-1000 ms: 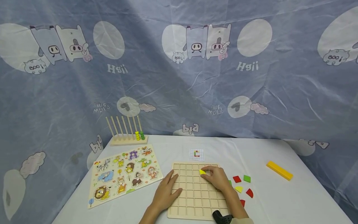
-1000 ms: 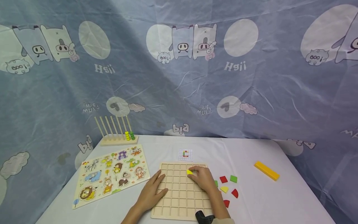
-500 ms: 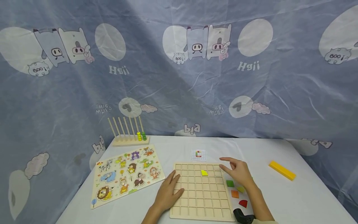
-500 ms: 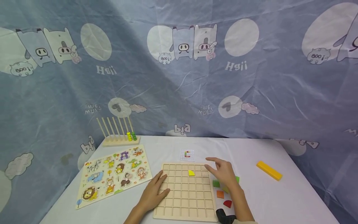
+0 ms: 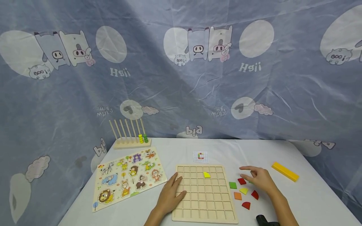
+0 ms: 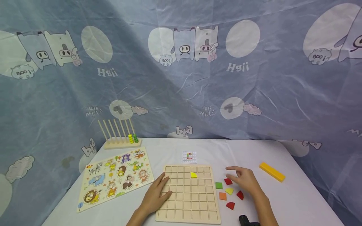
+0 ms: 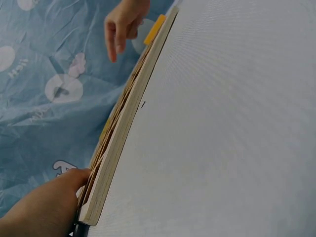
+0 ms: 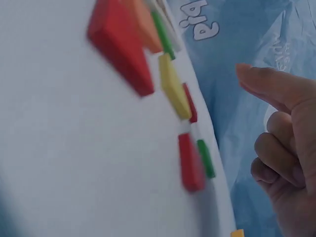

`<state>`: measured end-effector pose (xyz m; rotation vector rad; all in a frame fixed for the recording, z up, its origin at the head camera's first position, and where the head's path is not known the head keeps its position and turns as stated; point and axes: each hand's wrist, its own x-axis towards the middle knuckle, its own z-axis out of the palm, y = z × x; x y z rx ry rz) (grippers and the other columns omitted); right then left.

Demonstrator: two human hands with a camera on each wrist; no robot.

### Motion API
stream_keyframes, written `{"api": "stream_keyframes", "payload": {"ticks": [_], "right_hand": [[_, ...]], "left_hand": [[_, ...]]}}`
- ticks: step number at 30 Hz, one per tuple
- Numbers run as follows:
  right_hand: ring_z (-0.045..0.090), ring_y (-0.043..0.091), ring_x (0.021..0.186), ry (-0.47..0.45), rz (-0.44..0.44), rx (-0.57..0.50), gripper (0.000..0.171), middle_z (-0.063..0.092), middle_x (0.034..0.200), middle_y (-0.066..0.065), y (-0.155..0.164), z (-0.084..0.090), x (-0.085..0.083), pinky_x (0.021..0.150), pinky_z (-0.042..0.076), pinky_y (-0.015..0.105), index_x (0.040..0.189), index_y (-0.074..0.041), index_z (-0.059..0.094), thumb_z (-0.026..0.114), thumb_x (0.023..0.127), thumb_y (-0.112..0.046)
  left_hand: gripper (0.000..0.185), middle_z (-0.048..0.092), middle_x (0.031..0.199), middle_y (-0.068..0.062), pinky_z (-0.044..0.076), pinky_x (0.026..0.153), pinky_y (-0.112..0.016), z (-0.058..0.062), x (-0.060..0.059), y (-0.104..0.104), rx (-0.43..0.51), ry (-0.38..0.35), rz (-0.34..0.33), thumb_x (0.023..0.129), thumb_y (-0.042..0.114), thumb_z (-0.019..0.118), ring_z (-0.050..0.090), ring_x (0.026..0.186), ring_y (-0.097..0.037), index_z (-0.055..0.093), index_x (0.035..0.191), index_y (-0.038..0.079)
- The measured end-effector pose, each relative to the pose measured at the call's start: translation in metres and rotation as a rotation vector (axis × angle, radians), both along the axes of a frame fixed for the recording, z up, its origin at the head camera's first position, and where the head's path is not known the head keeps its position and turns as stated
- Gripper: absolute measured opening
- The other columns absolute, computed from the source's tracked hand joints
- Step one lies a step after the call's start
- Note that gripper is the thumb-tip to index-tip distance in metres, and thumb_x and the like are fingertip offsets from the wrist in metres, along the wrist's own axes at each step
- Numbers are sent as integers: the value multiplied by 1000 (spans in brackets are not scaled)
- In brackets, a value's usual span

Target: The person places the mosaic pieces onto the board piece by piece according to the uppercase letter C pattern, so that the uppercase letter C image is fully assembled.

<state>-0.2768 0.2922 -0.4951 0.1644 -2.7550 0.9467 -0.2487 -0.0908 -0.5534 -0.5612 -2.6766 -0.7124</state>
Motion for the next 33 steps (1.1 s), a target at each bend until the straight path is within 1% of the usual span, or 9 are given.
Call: {"api": "stream_keyframes", "payload": {"ticks": [2, 5, 7, 10, 15, 24, 29, 33], "right_hand": [[24, 8, 42, -57, -1, 8, 34, 27, 49, -4, 5, -7, 0, 39, 22, 22, 102, -21, 69, 73, 72, -37], [27, 9, 43, -141, -3, -9, 37, 29, 49, -4, 10, -15, 0, 41, 23, 22, 103, -22, 68, 73, 70, -39], [28, 9, 44, -173, 3, -7, 39, 30, 50, -3, 11, -19, 0, 41, 23, 22, 103, -21, 68, 74, 69, -40], [28, 9, 44, -193, 6, -1, 39, 31, 52, -3, 12, -22, 0, 42, 23, 21, 102, -21, 68, 75, 68, -39], [29, 9, 45, -194, 7, 16, 36, 31, 53, -4, 12, -25, 0, 43, 23, 20, 98, -21, 69, 75, 67, -38], [30, 9, 45, -142, -1, 52, 33, 31, 52, -4, 14, -27, 0, 42, 23, 20, 94, -22, 68, 75, 67, -41], [29, 8, 43, -105, -2, 42, 35, 31, 51, -4, 13, -27, 0, 41, 24, 21, 96, -20, 68, 74, 68, -40], [29, 9, 42, -82, -3, 34, 37, 31, 50, -4, 10, -21, 1, 41, 25, 22, 99, -19, 67, 73, 69, -41]], "left_hand": [[58, 31, 143, -12, 37, 95, -49, 0, 0, -1, -4, -2, 0, 86, 47, 52, 38, 124, -32, 44, 132, 13], [58, 31, 143, -12, 37, 94, -49, 0, 0, -1, -1, -4, 0, 86, 47, 52, 38, 124, -32, 44, 132, 12], [59, 31, 143, -12, 37, 94, -49, 1, 0, -1, 4, -8, -2, 86, 47, 52, 38, 125, -32, 44, 133, 12], [59, 30, 143, -11, 37, 94, -49, 2, 0, -1, 10, -20, -1, 85, 47, 53, 38, 125, -32, 43, 133, 13], [58, 30, 144, -10, 36, 95, -48, 3, 0, -2, 16, -39, 2, 85, 46, 54, 37, 126, -31, 44, 133, 14], [59, 29, 144, -11, 35, 97, -48, 4, 0, -1, 6, -44, 1, 85, 47, 53, 36, 127, -31, 43, 133, 14], [60, 29, 144, -11, 35, 97, -48, 4, 0, 0, 11, -53, -1, 85, 47, 52, 35, 127, -30, 42, 134, 13], [60, 29, 144, -10, 35, 97, -49, 3, 0, 0, 17, -55, 1, 85, 47, 53, 35, 127, -31, 42, 134, 13]]}}
